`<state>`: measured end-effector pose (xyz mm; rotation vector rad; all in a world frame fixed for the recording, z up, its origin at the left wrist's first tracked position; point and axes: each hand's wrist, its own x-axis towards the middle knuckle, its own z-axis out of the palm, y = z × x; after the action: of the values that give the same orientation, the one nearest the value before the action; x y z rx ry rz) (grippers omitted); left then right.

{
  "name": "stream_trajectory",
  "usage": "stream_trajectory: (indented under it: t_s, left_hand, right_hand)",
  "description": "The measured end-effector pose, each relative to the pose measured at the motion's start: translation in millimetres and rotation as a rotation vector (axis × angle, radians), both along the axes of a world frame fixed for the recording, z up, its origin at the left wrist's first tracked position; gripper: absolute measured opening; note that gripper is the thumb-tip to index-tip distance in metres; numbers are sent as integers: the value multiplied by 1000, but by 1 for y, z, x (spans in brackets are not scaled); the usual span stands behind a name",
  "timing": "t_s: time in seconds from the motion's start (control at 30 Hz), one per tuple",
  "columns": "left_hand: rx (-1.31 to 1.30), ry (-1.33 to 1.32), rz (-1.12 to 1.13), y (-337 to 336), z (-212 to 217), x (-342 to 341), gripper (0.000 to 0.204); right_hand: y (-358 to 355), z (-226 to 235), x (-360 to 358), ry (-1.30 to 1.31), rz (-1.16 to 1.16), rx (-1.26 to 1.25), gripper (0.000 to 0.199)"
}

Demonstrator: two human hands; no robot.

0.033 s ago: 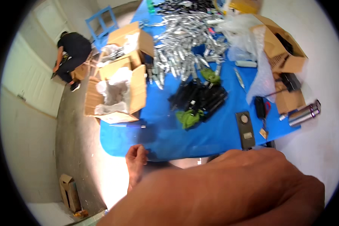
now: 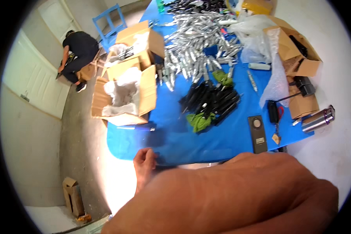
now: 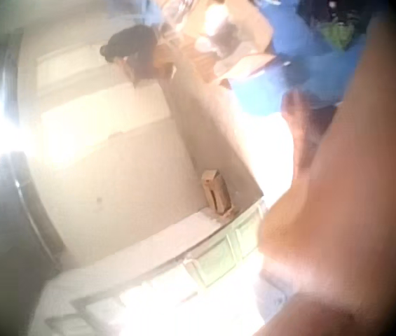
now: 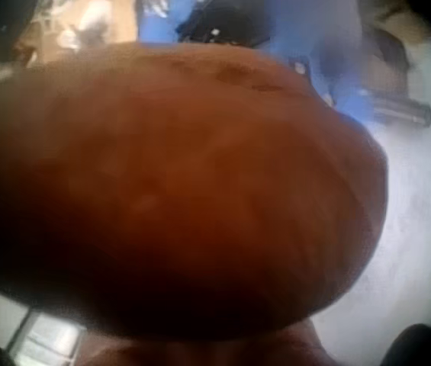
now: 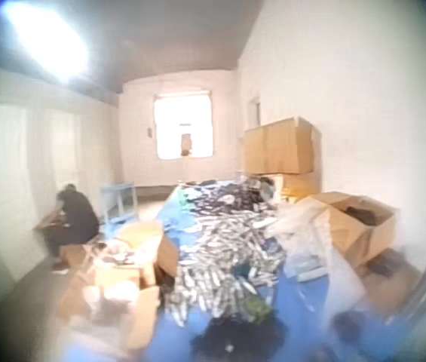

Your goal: The person assembles a screwdriver by inserting a metal shaft into a black handle. They repeatedly test the fit by pulling the shaft out and reinserting it. The person then picks up a second tool, a black pen-like object, and places it on the table. The task involves handling small metal parts and tools on a blue workbench.

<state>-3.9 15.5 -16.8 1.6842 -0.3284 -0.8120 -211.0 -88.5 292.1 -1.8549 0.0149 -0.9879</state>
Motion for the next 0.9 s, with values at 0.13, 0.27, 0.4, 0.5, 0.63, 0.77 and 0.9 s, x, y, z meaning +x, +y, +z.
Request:
stream_trajectory:
  t_s: [0.13, 0.27, 0.4, 0.5, 0.63, 0.77, 0.9]
  left_hand:
    - [22, 5, 26, 7, 15, 5, 22]
    - [32, -11, -30, 2, 15, 10, 23]
    - [53, -8, -17, -3, 2, 14, 21]
    - [81, 63, 83, 12, -11, 24, 21]
    - [-101, 62, -34, 6, -20, 21, 22]
    - [-1, 35, 9, 3, -9, 18, 24]
    - [-2, 16, -4, 4, -10, 18, 25]
  right_hand:
    - [14, -6, 29, 28, 88, -64, 25]
    - [16, -12, 40, 59, 97, -106, 22]
    - [26, -25, 47, 71, 79, -86, 21]
    - [5, -79, 58, 118, 172, 47, 20]
    - [-41, -166, 43, 199, -284, 32, 14]
    - [-78, -240, -16, 581, -806, 33, 14]
    - [-109, -275, -51, 829, -1092, 161, 31]
